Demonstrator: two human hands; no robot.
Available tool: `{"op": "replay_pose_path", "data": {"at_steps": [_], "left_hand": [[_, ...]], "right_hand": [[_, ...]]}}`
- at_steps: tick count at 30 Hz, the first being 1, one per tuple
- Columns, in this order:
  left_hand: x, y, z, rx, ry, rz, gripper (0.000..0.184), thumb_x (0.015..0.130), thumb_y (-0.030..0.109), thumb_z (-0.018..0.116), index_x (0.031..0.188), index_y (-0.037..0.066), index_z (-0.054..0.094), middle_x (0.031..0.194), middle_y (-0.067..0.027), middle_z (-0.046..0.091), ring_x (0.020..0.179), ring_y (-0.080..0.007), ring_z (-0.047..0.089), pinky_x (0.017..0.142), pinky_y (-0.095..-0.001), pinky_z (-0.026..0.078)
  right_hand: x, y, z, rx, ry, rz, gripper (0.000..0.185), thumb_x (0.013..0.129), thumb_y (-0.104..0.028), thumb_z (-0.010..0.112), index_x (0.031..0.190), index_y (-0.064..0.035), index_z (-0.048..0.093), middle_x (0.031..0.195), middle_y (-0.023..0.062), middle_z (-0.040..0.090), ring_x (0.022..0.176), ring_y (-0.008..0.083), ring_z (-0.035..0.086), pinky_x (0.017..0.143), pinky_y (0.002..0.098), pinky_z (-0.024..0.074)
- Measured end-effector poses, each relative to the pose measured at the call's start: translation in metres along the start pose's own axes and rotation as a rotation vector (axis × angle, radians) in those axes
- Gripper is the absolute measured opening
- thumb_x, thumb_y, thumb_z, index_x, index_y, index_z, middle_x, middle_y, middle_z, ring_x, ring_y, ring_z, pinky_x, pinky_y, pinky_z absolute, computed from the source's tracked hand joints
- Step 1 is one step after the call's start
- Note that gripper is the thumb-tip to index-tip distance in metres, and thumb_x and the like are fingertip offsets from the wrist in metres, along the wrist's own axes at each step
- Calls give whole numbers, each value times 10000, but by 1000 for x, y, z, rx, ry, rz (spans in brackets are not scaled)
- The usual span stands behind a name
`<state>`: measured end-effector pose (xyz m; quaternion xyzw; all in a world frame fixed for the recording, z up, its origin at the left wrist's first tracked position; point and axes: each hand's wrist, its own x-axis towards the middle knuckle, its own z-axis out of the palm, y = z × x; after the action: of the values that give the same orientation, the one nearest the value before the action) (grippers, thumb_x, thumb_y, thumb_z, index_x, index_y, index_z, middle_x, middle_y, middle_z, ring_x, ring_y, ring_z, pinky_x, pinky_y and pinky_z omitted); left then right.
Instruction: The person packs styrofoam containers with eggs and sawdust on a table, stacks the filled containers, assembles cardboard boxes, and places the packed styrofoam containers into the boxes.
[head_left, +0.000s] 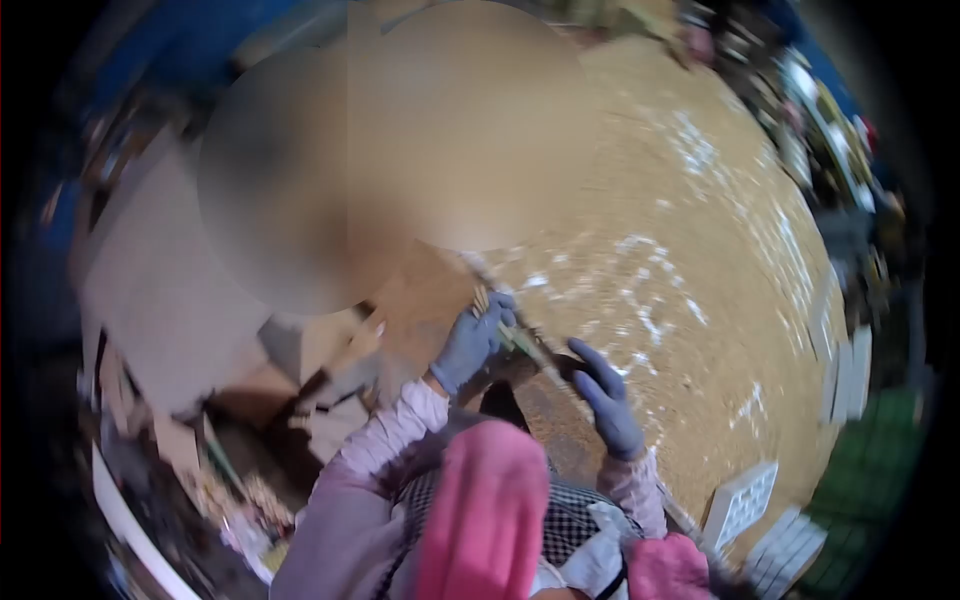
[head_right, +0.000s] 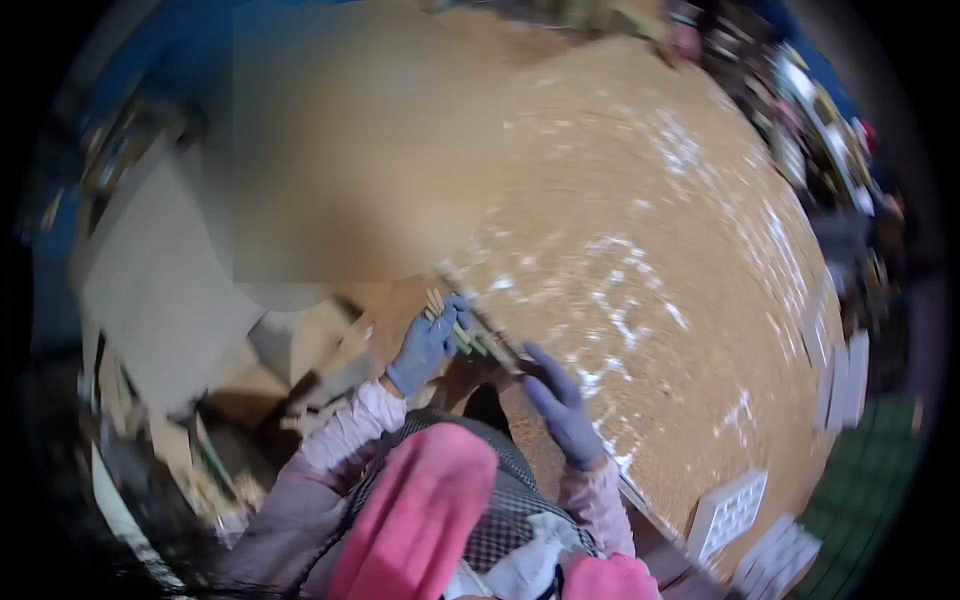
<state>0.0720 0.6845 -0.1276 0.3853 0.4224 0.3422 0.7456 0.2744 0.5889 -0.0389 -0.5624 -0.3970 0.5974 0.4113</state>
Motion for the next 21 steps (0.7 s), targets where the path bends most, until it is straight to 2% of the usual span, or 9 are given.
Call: {"op": "replay_pose_path", "data": {"at_steps": [5,7,9,11,13,15,17,18,21], "left_hand": [[-132,-116,-139,-29,268,336,251,958,167,497,1186,63,481,939,-42,531,897,-152,561,780,-315,518],[-206,-177,-177,744,402,159,377,907,166,589,1249,95,446,974,-64,537,895,-182,569,805,-369,522],[-272,-201,-165,58,759,33,444,756,266,702,1105,53,530,993,-125,592,823,-215,596,710,-345,472],[-345,-211,-139,512,908,-47,363,858,274,601,1142,63,518,1081,-118,569,851,-243,582,752,-336,486],[-381,-234,-114,-1138,1175,322,324,898,289,543,1157,97,523,1097,-106,566,918,-272,588,796,-360,503],[-433,-266,-97,-1348,1345,447,315,916,311,516,1139,89,531,1053,-103,585,932,-283,599,800,-406,517],[-495,-295,-98,-1514,1442,497,172,948,319,493,991,153,497,1010,-81,605,934,-261,590,820,-450,499],[-530,-332,-100,-1453,1211,893,203,923,269,508,943,71,552,862,-87,591,857,-267,592,717,-407,513],[-622,-329,-119,-1501,1541,972,88,918,185,497,882,105,505,807,-63,538,785,-245,538,792,-430,459]], "right_hand": [[-31,53,36,-30,-52,276,398,913,-87,552,1284,37,474,1211,101,560,1084,161,525,945,283,415],[-34,79,47,-238,-236,236,394,913,-91,557,1274,46,480,1213,107,560,1096,172,523,951,283,413],[-27,112,60,-361,-415,225,392,912,-96,561,1270,45,488,1214,109,559,1103,177,520,960,286,407],[-15,121,92,-430,-777,163,323,924,-116,533,1204,45,527,1179,126,587,1088,207,545,931,312,420],[3,137,115,-712,-1162,-105,310,927,-153,533,1173,35,538,1116,175,604,1039,255,577,887,340,447],[44,188,105,-1090,-1358,-1209,329,890,-218,586,1117,19,555,1021,214,600,914,316,604,766,374,497],[40,183,141,-1079,-1323,-1346,255,883,-200,578,1040,2,569,952,209,592,821,350,586,694,390,487],[31,188,152,-1071,-1226,-707,194,885,-171,550,975,-1,563,899,205,578,769,375,551,648,419,461],[4,190,189,-1096,-1204,-932,214,878,-178,550,988,6,563,883,197,574,749,360,543,645,427,442]]}}
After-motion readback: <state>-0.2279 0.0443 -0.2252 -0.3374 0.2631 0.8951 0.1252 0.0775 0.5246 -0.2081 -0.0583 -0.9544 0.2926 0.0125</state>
